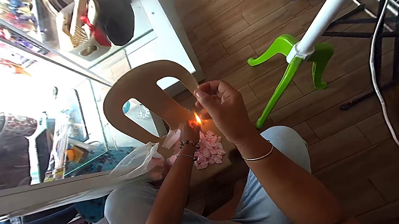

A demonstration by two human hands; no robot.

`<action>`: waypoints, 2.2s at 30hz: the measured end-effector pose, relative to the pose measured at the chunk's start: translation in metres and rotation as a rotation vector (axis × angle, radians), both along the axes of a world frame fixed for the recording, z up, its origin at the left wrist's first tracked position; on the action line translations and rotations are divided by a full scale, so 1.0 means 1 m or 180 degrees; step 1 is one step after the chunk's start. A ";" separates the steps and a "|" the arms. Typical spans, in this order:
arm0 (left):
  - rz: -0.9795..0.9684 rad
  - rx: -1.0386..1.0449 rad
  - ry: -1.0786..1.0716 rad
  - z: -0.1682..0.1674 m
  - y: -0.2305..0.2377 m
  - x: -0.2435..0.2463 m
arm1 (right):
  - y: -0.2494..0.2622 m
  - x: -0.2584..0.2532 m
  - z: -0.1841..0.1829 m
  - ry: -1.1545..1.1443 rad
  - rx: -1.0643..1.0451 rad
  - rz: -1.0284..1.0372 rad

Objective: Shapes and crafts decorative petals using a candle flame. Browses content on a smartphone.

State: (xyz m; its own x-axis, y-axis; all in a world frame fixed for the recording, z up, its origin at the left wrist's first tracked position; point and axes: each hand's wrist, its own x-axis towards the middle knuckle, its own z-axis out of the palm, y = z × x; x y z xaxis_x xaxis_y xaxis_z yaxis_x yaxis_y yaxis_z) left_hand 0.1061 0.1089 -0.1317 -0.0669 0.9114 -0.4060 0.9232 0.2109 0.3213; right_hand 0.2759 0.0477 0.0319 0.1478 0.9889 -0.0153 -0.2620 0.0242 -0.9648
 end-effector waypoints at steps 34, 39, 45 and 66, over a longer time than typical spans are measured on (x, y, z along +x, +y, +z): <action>0.0414 0.1105 -0.2987 0.140 -0.068 -0.061 | 0.004 -0.053 -0.013 -0.0643 -0.0127 0.1381; 0.0448 0.1291 -0.3283 0.141 -0.076 -0.077 | 0.000 -0.080 -0.016 -0.0459 -0.0148 0.1372; 0.0434 0.1387 -0.3096 0.141 -0.080 -0.097 | 0.005 -0.104 -0.020 -0.0563 -0.0070 0.1397; 0.0893 0.0288 -0.3907 0.150 -0.083 -0.096 | 0.005 -0.094 -0.031 -0.1086 0.0781 0.1053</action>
